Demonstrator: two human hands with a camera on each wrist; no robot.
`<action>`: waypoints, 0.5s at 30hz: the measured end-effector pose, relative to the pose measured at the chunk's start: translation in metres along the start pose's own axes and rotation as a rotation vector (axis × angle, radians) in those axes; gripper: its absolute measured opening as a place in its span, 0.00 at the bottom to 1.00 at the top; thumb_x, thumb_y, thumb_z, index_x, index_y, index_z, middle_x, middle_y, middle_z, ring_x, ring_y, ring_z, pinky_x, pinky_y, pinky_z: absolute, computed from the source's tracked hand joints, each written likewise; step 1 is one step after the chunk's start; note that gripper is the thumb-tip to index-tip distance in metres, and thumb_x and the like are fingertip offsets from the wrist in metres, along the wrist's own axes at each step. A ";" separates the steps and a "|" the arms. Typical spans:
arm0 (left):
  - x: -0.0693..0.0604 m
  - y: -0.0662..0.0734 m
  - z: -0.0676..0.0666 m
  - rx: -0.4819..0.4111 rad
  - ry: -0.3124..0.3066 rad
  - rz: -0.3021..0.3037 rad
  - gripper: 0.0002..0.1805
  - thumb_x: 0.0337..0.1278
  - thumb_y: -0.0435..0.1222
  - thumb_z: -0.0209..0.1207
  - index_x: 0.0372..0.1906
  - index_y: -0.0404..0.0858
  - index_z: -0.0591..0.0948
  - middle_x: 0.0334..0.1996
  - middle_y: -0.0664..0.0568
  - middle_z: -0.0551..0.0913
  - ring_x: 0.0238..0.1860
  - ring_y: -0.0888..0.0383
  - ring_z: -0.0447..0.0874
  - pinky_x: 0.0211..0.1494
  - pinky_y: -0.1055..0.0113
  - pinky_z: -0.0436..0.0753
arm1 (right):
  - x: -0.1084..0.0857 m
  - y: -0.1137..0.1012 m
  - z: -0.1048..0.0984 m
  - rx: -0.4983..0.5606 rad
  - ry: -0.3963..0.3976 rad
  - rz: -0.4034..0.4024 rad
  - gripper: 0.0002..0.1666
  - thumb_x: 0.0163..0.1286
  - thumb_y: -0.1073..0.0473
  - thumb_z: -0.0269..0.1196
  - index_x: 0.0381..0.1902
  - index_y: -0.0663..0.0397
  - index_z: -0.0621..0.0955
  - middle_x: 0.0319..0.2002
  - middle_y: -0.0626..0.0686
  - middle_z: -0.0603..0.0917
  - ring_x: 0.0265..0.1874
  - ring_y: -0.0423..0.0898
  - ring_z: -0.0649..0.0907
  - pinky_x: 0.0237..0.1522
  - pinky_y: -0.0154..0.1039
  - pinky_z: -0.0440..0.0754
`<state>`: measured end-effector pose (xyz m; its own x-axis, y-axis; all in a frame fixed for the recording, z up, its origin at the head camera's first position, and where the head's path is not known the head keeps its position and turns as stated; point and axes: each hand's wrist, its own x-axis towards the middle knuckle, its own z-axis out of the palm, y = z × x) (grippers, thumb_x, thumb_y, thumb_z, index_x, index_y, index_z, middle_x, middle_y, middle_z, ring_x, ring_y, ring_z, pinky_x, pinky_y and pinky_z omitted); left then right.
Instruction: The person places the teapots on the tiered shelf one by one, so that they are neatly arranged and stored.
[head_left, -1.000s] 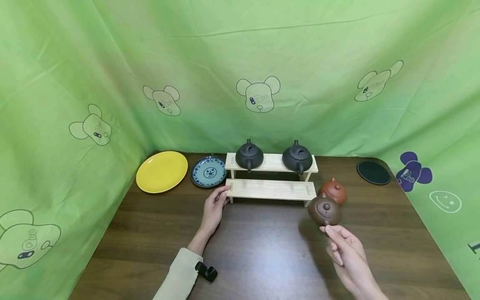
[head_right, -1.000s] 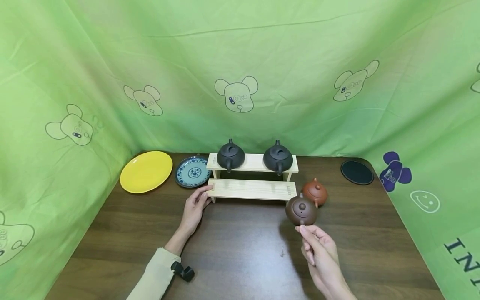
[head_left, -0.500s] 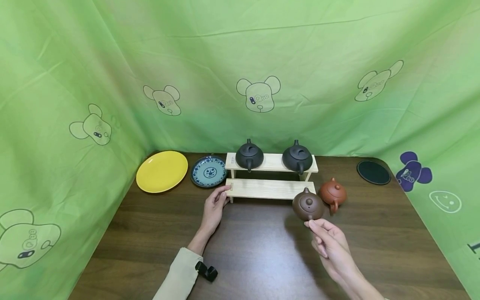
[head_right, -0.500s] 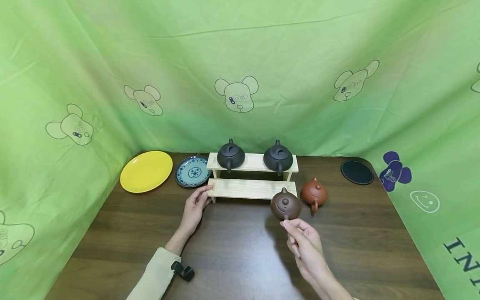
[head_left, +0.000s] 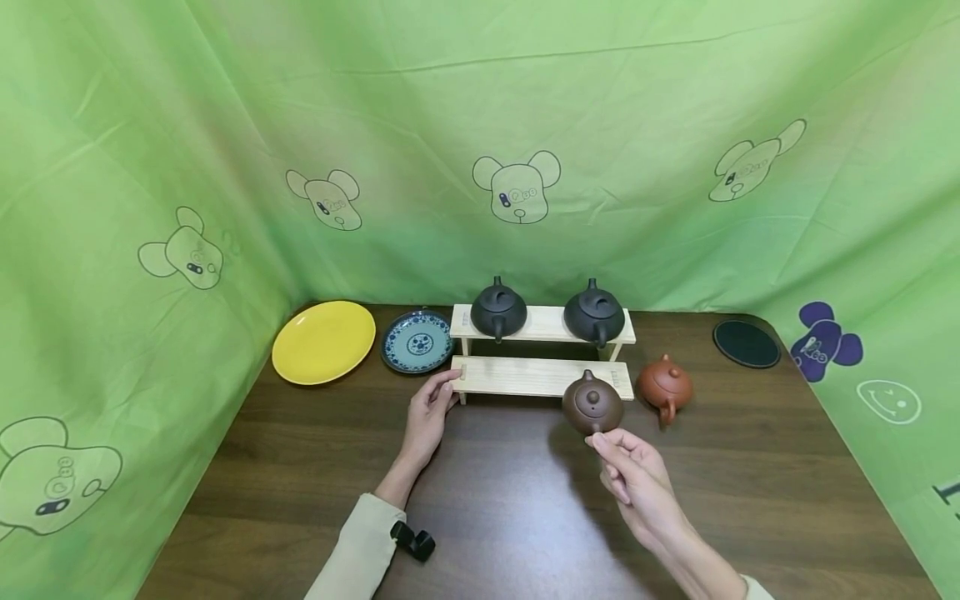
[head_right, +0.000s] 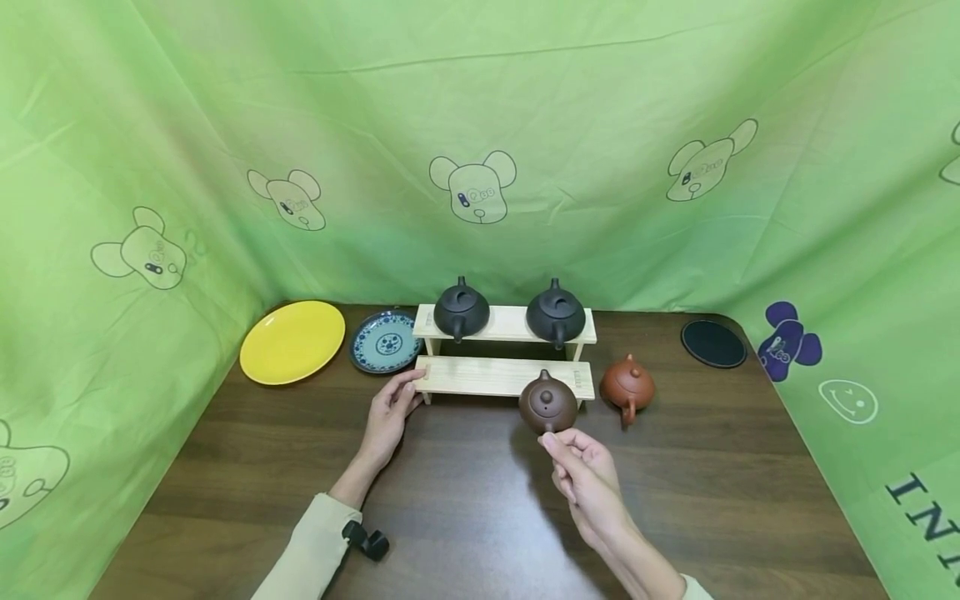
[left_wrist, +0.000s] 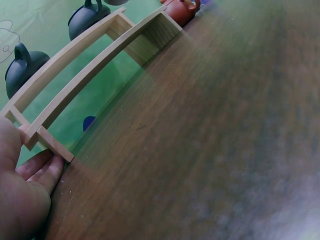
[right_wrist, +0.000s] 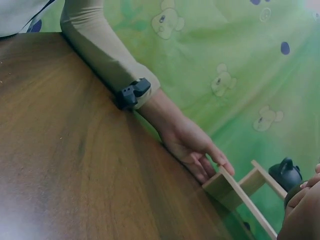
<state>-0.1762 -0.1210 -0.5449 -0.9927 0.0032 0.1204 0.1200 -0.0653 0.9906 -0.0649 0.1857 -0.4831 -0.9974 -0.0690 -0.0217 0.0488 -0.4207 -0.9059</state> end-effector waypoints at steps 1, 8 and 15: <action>0.000 0.000 0.000 -0.001 0.001 -0.001 0.17 0.88 0.28 0.52 0.69 0.24 0.80 0.70 0.31 0.81 0.71 0.44 0.80 0.73 0.60 0.84 | 0.001 0.000 0.002 -0.001 -0.001 0.003 0.18 0.85 0.72 0.56 0.39 0.51 0.87 0.20 0.38 0.77 0.13 0.36 0.57 0.22 0.46 0.36; -0.002 -0.001 0.000 -0.003 0.000 -0.007 0.17 0.88 0.28 0.52 0.69 0.24 0.81 0.69 0.31 0.82 0.69 0.48 0.82 0.74 0.58 0.84 | 0.010 0.005 0.012 -0.006 0.017 0.004 0.17 0.85 0.71 0.58 0.36 0.52 0.87 0.20 0.39 0.76 0.12 0.34 0.59 0.21 0.45 0.38; 0.001 -0.003 0.000 0.009 0.003 0.004 0.17 0.88 0.28 0.52 0.69 0.24 0.81 0.70 0.31 0.81 0.69 0.51 0.82 0.72 0.62 0.85 | 0.021 0.005 0.024 0.004 0.047 0.008 0.18 0.84 0.70 0.60 0.32 0.50 0.85 0.23 0.40 0.80 0.13 0.30 0.64 0.21 0.40 0.42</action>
<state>-0.1775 -0.1204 -0.5482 -0.9922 -0.0001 0.1247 0.1245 -0.0562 0.9906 -0.0842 0.1606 -0.4781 -0.9984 -0.0296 -0.0491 0.0570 -0.4236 -0.9041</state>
